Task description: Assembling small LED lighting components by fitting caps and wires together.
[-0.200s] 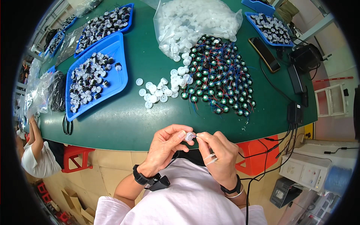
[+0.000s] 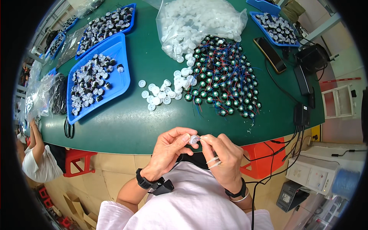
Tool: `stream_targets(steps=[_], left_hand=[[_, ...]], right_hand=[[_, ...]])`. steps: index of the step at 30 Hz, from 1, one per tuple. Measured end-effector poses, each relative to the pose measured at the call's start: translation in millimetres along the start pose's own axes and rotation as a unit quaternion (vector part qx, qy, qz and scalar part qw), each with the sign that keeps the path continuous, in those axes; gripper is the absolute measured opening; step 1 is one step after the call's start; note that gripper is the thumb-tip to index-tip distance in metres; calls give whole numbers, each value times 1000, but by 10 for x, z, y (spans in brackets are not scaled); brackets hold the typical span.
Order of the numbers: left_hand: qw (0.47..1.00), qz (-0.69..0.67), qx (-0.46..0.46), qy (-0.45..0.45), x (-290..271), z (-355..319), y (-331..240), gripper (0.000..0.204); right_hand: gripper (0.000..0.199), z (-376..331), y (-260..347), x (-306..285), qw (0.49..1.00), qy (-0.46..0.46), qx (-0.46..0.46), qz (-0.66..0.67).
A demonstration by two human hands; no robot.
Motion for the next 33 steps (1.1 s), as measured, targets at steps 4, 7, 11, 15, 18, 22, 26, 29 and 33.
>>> stream_targets(steps=[4,7,11,15,18,22,26,29,33], left_hand=[[1000,-5,-2,2,6,-1,-7,23],[1000,0,-5,5,8,1,-1,23],[1000,-4,-10,11,12,-5,-8,23],[1000,-16,-17,8,-4,-9,-5,23],[1000,-15,-15,11,3,-8,-17,23],[1000,-9,-11,-26,42,-6,-17,23],[1000,-10,-7,-24,47,-7,-18,23],[1000,-5,-4,-24,47,-2,-15,23],[1000,7,2,-25,51,-2,-11,23]], right_hand=[[22,5,14,-9,1000,-16,-5,8],[20,27,27,-5,999,-31,-5,28],[18,27,1,88,995,-61,5,85],[16,24,0,139,994,-47,25,95],[16,-1,-20,145,993,-68,25,97],[18,-26,-29,119,996,-43,17,75],[20,-32,-16,80,998,-23,14,51],[20,-22,-8,62,999,-16,13,41],[19,-21,-14,59,999,-28,15,36]])
Point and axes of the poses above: each hand's wrist, its own z-axis towards the middle knuckle, its own x-axis out of the palm, y = z × x, the point moved 2 cm from there along z, towards the middle knuckle, and after that the axes turned 7 degrees about -x, right-handed, at the moved point
